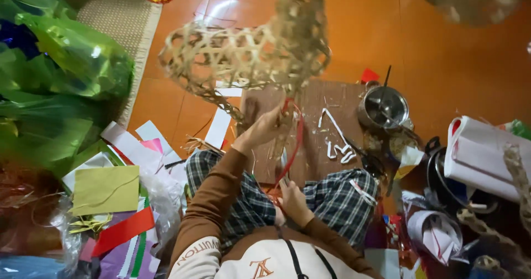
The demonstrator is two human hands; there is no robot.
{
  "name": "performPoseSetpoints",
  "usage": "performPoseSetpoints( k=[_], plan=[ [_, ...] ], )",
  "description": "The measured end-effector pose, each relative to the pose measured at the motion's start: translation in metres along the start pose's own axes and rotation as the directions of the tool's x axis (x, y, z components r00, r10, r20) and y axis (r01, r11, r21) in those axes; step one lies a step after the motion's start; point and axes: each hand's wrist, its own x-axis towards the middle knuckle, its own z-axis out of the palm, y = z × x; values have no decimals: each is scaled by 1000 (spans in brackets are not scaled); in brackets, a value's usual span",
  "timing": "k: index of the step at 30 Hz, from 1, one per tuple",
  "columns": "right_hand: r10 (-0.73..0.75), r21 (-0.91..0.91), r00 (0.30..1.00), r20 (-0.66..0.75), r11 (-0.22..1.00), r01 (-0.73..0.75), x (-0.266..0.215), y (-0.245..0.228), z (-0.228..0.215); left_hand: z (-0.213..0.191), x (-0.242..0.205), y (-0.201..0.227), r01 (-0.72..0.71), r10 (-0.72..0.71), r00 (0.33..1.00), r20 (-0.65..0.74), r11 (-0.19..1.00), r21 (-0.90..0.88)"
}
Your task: Assembling a large woven bamboo animal sculpture by securing joints with ties and trimming excess material with scissors
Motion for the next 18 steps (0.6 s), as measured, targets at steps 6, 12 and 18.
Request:
performPoseSetpoints(
  k=[6,12,18],
  plan=[
    [212,21,948,237,975,-223,16,35,38,-17,-13,9,163,-169,979,110,985,60],
    [361,385,785,503,719,-578,9,24,-56,-19,-21,-12,275,-251,961,-113,909,312],
    [385,434,854,349,742,-512,-21,21,-58,16,20,56,129,216,779,-588,863,489]
  ],
)
